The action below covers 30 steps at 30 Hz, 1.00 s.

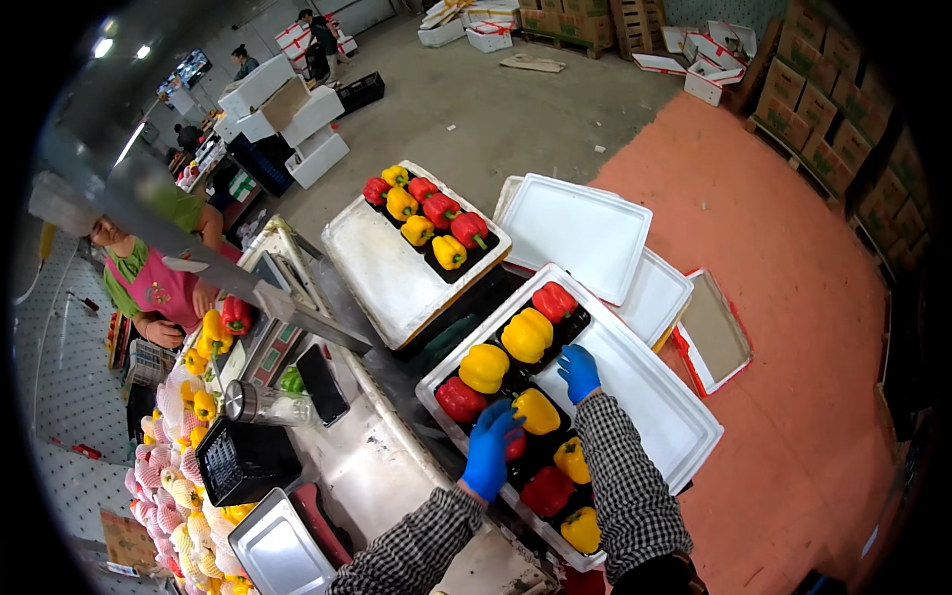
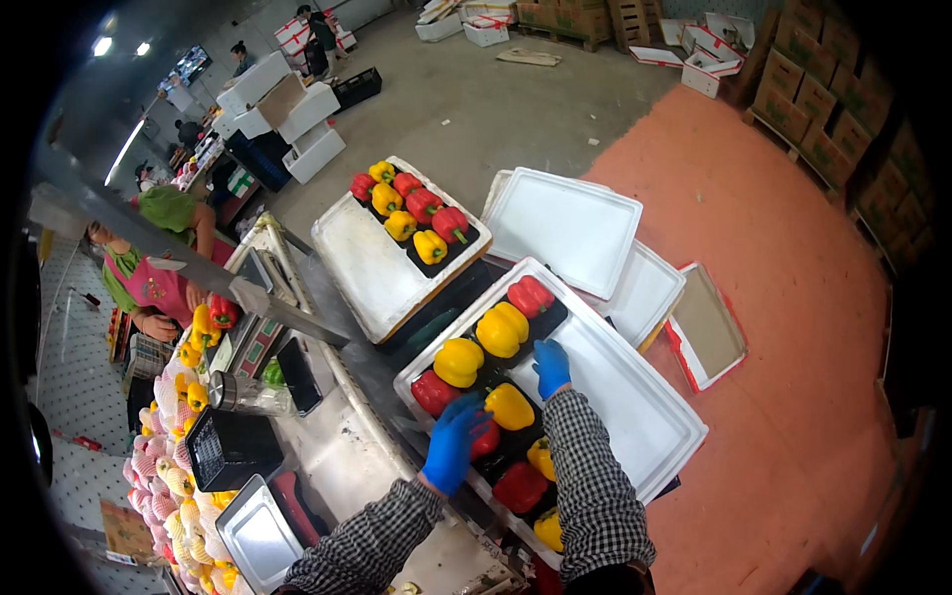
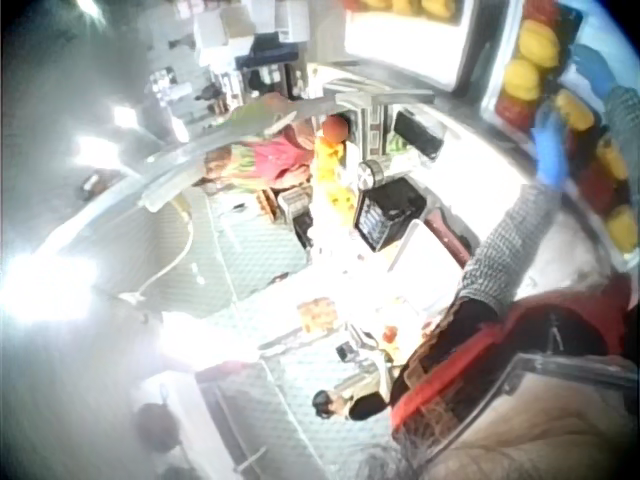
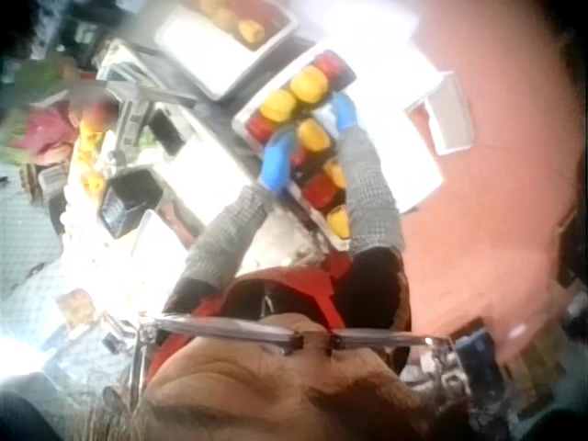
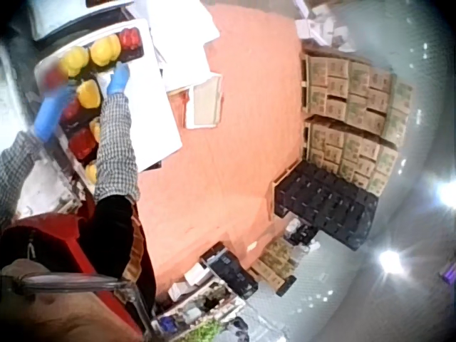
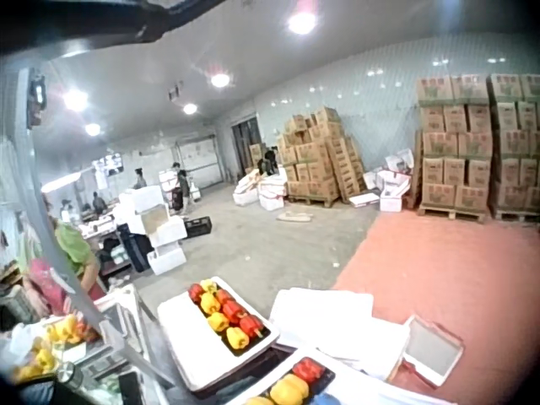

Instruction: The person removes protective foam nets from red and yellow bell peppers, trims the stems with scissors, weighs the peppers on a digital scale, and places them into black plastic trays. The person repeats this process for multiple peppers while coworkers work nearby.

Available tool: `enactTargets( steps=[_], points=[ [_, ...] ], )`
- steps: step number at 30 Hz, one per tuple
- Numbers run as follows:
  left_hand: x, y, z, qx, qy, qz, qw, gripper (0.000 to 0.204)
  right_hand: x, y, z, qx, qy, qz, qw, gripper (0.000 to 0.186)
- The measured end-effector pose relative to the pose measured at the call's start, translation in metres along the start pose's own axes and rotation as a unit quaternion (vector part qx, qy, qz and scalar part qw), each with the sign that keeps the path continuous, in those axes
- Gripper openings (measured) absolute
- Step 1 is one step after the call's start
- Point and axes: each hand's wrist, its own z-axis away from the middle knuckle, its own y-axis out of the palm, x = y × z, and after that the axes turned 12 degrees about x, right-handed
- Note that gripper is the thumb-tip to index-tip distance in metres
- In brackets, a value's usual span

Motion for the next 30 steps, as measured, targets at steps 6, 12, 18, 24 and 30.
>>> enactTargets(
  steps=[6, 12, 18, 24, 30],
  points=[
    [-0.015, 0.008, 0.11, 0.117, -0.056, -0.065, 0.989, 0.031, 0.036, 0.025, 0.066, 0.1, -0.033, 0.025, 0.994, 0.029],
    [-0.012, -0.016, 0.21, 0.217, 0.003, -0.25, 0.944, 0.031, 0.076, 0.123, 0.204, 0.256, -0.022, 0.095, 0.962, 0.034],
    [-0.024, -0.082, 0.354, 0.231, 0.042, -0.337, 0.912, 0.034, 0.006, 0.223, 0.368, 0.337, -0.013, 0.151, 0.929, 0.039],
    [-0.05, -0.181, 0.521, 0.157, 0.013, -0.218, 0.963, 0.029, -0.112, 0.313, 0.535, 0.441, 0.019, 0.217, 0.87, 0.043],
    [-0.042, -0.297, 0.657, -0.058, 0.107, -0.218, 0.968, 0.029, -0.222, 0.379, 0.644, 0.537, 0.137, 0.312, 0.772, 0.036]
  ],
)
